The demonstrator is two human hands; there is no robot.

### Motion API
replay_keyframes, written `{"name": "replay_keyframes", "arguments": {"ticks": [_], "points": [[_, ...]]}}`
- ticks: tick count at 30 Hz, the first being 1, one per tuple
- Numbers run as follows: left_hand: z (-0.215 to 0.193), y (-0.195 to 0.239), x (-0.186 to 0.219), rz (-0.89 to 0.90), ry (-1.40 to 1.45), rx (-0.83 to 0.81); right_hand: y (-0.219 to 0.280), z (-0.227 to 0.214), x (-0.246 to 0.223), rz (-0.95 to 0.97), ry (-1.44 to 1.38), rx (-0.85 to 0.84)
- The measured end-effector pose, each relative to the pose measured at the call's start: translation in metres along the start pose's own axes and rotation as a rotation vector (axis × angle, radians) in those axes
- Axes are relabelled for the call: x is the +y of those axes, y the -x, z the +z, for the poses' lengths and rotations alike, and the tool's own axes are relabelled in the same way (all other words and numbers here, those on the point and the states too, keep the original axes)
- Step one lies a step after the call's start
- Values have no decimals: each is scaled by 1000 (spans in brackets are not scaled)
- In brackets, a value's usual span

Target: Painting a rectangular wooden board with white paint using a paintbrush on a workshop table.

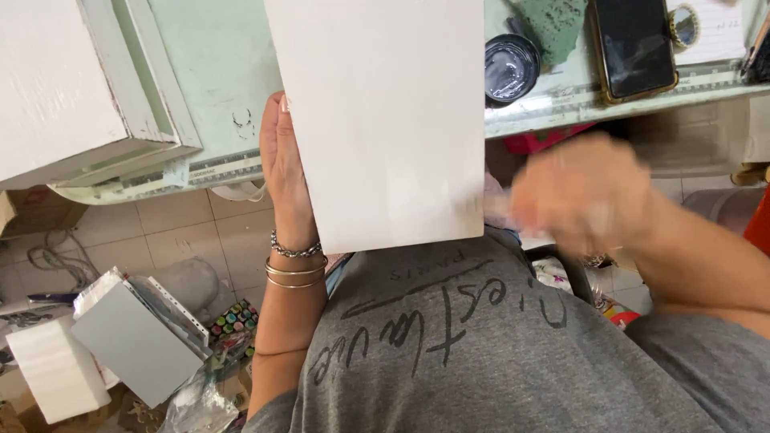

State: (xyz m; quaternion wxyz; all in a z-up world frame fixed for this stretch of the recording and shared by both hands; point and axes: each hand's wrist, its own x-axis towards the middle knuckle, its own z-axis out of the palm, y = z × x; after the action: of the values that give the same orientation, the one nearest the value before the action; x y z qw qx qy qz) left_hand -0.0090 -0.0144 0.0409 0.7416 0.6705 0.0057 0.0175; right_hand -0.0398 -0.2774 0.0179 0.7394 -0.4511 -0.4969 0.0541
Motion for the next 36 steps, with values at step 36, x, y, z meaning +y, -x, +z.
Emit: {"name": "replay_keyframes", "arguments": {"ticks": [36], "points": [[-19, -2, -52, 10, 23, 124, 4, 98, -46, 471, 1274, 398]]}}
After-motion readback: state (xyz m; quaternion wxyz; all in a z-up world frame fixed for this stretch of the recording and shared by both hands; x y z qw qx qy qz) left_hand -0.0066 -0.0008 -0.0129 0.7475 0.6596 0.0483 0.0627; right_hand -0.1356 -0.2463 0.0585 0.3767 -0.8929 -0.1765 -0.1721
